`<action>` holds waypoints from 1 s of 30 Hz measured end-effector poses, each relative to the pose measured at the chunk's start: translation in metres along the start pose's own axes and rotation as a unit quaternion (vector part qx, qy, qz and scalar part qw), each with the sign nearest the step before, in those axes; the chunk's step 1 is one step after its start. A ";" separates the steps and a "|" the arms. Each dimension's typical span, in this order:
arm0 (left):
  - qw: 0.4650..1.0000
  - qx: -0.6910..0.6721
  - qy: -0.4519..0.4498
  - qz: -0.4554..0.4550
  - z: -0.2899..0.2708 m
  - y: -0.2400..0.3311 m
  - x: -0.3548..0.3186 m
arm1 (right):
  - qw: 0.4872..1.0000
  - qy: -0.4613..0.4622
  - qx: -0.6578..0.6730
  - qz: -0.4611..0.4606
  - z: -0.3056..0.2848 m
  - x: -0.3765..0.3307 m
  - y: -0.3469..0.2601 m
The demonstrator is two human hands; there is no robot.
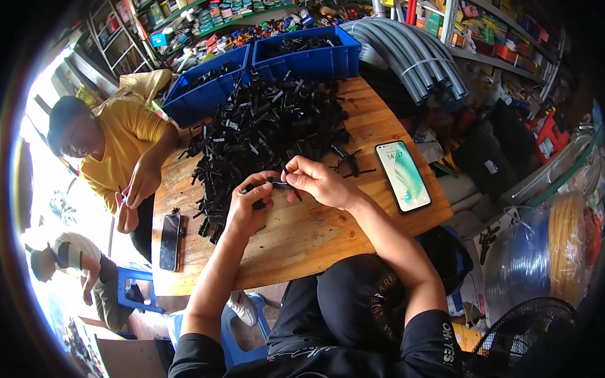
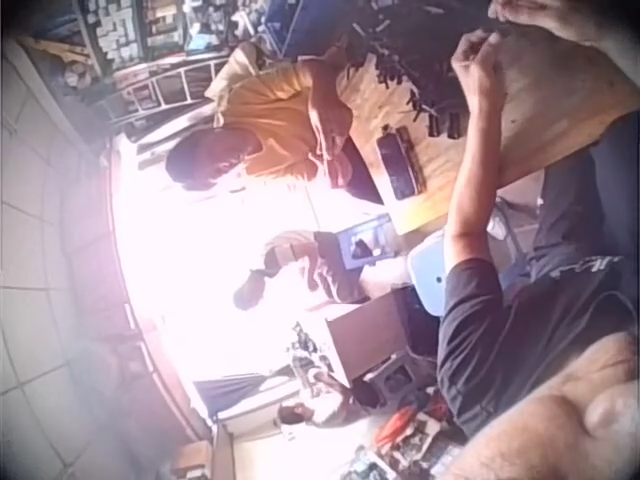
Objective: Assemble small black mechanical components at a workbench.
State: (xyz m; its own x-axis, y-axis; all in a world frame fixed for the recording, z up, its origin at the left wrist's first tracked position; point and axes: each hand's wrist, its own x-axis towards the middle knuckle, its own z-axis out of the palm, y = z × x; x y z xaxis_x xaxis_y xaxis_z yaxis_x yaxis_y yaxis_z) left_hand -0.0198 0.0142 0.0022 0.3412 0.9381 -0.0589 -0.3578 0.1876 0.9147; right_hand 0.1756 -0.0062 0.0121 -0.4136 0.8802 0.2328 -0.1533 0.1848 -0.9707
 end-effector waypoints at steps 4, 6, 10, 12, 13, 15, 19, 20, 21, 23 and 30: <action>0.998 0.061 -0.002 -0.012 0.001 0.002 -0.005 | 0.993 0.029 -0.108 -0.027 -0.003 0.002 0.004; 0.988 0.151 0.027 -0.013 0.005 0.006 -0.008 | 0.995 0.053 -0.071 -0.036 0.000 0.007 0.012; 0.982 0.183 0.018 0.041 0.004 -0.008 -0.004 | 0.973 0.200 -0.050 -0.098 0.007 0.008 0.018; 0.975 0.205 0.023 0.077 0.009 -0.006 -0.006 | 0.981 0.130 -0.132 -0.065 0.005 0.004 0.012; 0.975 0.208 0.023 0.078 0.011 -0.006 -0.006 | 0.986 0.114 -0.106 -0.057 0.002 0.004 0.019; 0.949 0.269 0.038 0.161 0.007 -0.009 -0.006 | 0.989 0.102 -0.097 -0.046 0.005 0.006 0.021; 0.880 0.370 0.017 0.298 0.002 -0.008 -0.008 | 0.997 0.076 0.004 0.023 0.012 0.006 0.017; 0.863 0.394 0.015 0.317 0.007 -0.004 -0.011 | 0.994 0.058 0.064 0.063 0.012 0.005 0.015; 0.844 0.418 0.013 0.335 0.009 -0.002 -0.013 | 0.994 0.059 0.064 0.064 0.011 0.005 0.018; 0.849 0.415 0.008 0.327 0.008 -0.002 -0.013 | 0.985 0.069 0.147 0.063 0.009 0.006 0.025; 0.864 0.399 -0.005 0.307 0.008 -0.005 -0.008 | 0.962 0.090 0.241 0.096 0.010 0.005 0.028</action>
State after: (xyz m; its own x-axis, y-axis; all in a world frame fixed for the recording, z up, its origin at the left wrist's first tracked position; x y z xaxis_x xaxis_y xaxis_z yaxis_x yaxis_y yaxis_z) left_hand -0.0140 0.0038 0.0007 0.3084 0.7859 0.5359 0.2380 -0.6092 0.7564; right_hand 0.1599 -0.0010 -0.0133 -0.3200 0.9474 -0.0045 -0.5058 -0.1748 -0.8447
